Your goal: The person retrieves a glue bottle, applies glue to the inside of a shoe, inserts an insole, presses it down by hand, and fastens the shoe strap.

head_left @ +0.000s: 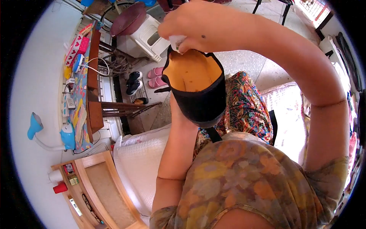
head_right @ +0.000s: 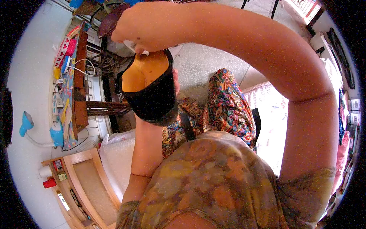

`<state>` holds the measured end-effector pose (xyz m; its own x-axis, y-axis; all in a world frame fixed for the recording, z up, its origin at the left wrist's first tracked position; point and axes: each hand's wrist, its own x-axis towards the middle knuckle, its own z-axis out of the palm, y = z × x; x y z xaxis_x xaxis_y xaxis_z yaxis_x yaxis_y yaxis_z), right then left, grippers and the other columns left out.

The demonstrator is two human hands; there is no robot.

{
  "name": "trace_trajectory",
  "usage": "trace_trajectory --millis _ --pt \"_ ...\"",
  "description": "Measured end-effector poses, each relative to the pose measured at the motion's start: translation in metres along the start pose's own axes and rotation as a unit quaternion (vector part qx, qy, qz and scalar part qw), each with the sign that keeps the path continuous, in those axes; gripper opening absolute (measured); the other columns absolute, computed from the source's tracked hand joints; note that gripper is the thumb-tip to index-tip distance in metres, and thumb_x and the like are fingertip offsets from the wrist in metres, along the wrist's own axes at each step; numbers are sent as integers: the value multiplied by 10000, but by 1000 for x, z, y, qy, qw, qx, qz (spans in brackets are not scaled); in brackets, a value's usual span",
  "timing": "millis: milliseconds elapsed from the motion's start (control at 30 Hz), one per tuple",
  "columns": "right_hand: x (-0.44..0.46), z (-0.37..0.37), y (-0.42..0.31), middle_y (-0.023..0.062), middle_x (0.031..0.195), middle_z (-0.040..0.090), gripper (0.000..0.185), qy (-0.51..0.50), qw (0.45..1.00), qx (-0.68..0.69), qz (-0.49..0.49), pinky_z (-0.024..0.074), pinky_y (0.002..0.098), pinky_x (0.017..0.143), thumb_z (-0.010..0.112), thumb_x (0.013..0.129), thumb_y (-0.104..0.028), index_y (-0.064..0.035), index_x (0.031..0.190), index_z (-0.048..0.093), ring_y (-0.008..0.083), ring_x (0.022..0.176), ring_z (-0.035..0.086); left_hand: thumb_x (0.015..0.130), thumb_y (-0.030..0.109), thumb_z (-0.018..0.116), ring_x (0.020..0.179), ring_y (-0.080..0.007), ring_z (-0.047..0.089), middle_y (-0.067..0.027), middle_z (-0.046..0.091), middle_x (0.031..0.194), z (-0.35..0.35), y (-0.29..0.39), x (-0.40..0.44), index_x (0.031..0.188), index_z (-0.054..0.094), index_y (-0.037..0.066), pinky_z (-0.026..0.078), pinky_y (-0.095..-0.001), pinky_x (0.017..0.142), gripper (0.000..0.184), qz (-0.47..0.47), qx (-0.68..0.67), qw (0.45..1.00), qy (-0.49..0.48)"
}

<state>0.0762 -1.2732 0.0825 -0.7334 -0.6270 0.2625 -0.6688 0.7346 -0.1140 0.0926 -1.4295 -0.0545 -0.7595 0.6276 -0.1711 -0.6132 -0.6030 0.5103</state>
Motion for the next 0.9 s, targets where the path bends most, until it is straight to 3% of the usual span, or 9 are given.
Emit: trace_trajectory --millis 133,200,300,500,600,700,900 --pt "2 3 -2 194 829 555 175 -55 997 12 53 436 395 726 549 723 -84 21 860 524 327 825 552 876 330 355 1066 -240 456 -97 451 1179 2 2 -2 1198 366 65 398 -374 882 417 -24 -28 999 -2" --pt "3 27 2 138 778 574 255 132 991 -38 6 460 392 664 630 627 -136 -28 835 529 319 797 564 888 304 339 1075 -227 454 -92 447 1187 3 1 -3 1200 362 58 390 -362 896 397 -35 -37 999 1" --pt "3 30 6 122 905 555 285 100 994 -49 21 442 367 737 626 648 -136 -23 875 498 305 862 536 900 279 322 1081 -216 454 -88 446 1191 2 0 -3 1201 359 52 383 -351 910 378 -42 -49 998 4" --pt "5 31 3 114 844 532 281 84 993 -85 13 440 383 710 625 654 -140 -27 867 479 305 838 529 902 288 317 1062 -226 470 -93 461 1175 -5 4 5 1200 366 54 397 -357 900 382 -51 -41 998 -24" --pt "6 33 3 109 796 509 258 91 992 -91 6 445 374 690 625 652 -131 -30 833 471 299 818 529 900 301 319 1072 -222 461 -89 452 1186 -4 8 9 1203 365 64 392 -351 904 387 -69 -44 997 15" --pt "6 34 3 100 783 503 256 90 991 -104 -1 450 360 678 631 643 -130 -37 820 470 285 804 534 748 526 455 935 -369 498 -191 487 1089 -10 9 17 1163 421 62 418 -478 751 623 -88 -161 983 9" --pt "9 38 3 85 781 507 252 78 988 -132 -23 456 351 677 632 635 -122 -46 814 471 269 800 542 740 529 464 949 -375 489 -186 487 1091 -4 7 10 1163 422 71 409 -482 771 625 -82 -167 982 40"
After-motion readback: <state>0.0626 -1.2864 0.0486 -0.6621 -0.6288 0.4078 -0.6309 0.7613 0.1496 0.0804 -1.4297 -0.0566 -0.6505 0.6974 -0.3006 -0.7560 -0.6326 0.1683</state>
